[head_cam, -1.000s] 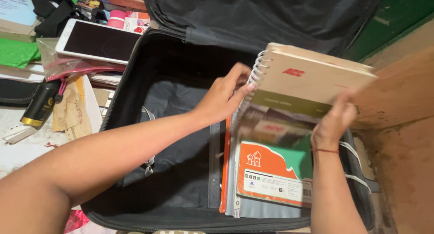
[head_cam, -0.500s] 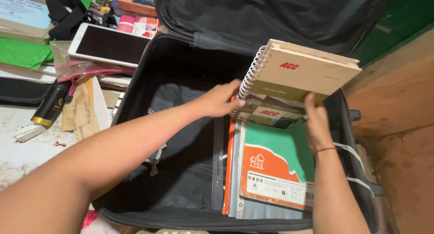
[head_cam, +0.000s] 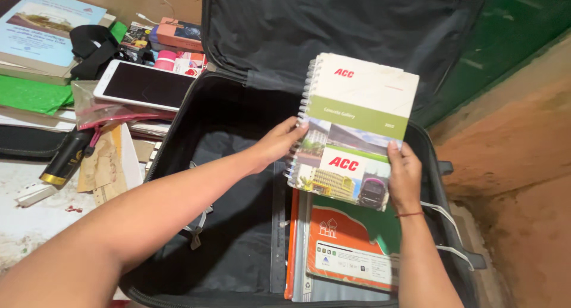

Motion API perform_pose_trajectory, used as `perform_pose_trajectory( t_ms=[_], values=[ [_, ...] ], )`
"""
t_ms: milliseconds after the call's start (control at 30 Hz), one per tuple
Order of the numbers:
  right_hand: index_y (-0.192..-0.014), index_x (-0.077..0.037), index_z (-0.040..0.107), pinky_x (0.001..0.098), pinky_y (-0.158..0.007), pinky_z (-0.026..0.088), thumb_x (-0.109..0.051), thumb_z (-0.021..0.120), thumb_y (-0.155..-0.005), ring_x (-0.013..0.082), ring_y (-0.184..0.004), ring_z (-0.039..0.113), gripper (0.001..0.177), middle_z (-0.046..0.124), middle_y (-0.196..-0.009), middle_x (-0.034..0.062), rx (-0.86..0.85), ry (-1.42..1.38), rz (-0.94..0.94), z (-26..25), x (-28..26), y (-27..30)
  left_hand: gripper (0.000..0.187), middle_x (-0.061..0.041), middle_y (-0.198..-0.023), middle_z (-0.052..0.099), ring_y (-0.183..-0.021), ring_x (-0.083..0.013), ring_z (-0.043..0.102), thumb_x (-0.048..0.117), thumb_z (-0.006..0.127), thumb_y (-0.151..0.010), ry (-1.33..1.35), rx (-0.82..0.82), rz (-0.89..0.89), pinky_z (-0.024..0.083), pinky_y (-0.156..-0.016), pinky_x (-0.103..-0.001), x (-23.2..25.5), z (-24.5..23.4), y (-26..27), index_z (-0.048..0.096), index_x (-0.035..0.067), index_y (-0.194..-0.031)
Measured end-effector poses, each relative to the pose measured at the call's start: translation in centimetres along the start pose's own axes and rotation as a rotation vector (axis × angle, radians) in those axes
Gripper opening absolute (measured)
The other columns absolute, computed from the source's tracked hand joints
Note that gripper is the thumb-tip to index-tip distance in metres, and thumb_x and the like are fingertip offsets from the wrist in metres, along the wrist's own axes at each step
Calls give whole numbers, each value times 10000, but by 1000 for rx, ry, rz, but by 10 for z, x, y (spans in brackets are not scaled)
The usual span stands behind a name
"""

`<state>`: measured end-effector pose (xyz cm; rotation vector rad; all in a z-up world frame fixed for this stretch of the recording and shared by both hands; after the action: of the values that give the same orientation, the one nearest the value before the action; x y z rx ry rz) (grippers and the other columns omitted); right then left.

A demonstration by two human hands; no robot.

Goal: The person unpacks a black suitcase by removing notebooks, a tablet, a pencil case, and other small items, placing them on a nearby table. They then repack the suitcase with the same items, including a tablet, pencil case, and orange envelope, and place a small pouch on the table.

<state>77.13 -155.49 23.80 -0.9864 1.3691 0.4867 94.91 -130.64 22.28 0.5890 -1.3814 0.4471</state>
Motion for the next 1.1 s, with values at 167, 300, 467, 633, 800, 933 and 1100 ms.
perform_pose_trajectory(
  t_ms=[167,300,467,633,800,933,1100],
  values=[
    [-1164,28,689,211,-835,491,-224,538,-1088,56,-928,623,303,720,-1076,24,44,-66,-84,6,-19,4,378,3,-1057,695,-983,-92,635,439,458,-1048,-37,-1,92,498,-901,-304,31,-2,14,625,122,-1169],
    [-1108,72,683,220,-826,463,-217,572,-1134,54,-924,572,311,702,-1066,33,39,-15,-136,6,-12,3,381,28,-1053,707,-1000,-67,644,443,457,-1039,-46,39,100,487,-927,-274,37,-7,19,643,133,-1159],
    [-1134,72,703,220,-841,469,-246,537,-1127,59,-923,591,359,716,-1063,38,46,-24,-105,5,-4,2,382,11,-1043,707,-983,-85,646,430,472,-1040,-9,22,88,502,-908,-299,32,-10,16,648,116,-1169],
    [-1159,77,698,222,-867,481,-260,525,-1110,65,-945,612,382,724,-1084,43,62,-23,-95,9,-8,0,397,11,-1060,721,-997,-83,657,440,470,-1037,-51,29,74,502,-918,-290,33,-11,12,654,123,-1189],
    [-1164,83,695,226,-878,482,-260,527,-1110,70,-949,614,386,725,-1092,51,73,-34,-104,9,-11,2,404,6,-1064,720,-1002,-92,666,454,467,-1030,-31,9,69,520,-919,-310,35,-12,13,646,135,-1201],
    [-1148,90,691,224,-878,479,-266,519,-1121,67,-952,610,396,722,-1087,48,59,-34,-114,9,-11,0,410,7,-1074,722,-1013,-90,665,458,463,-1029,-52,15,77,510,-932,-308,37,-13,12,646,139,-1211],
    [-1154,86,696,216,-857,475,-261,527,-1120,60,-935,600,387,718,-1076,43,70,1,-123,9,-9,1,418,-2,-1092,729,-1029,-94,660,445,481,-1033,-47,10,119,500,-946,-303,35,-13,12,657,116,-1220]
  ],
)
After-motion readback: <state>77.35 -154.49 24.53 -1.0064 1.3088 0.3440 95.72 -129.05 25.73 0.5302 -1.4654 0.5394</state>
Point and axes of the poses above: each hand's wrist, its own y-axis away from the middle knuckle, its own z-axis out of the palm, x = y × z, the point moved 2 cm from there along -y, towards the middle knuckle
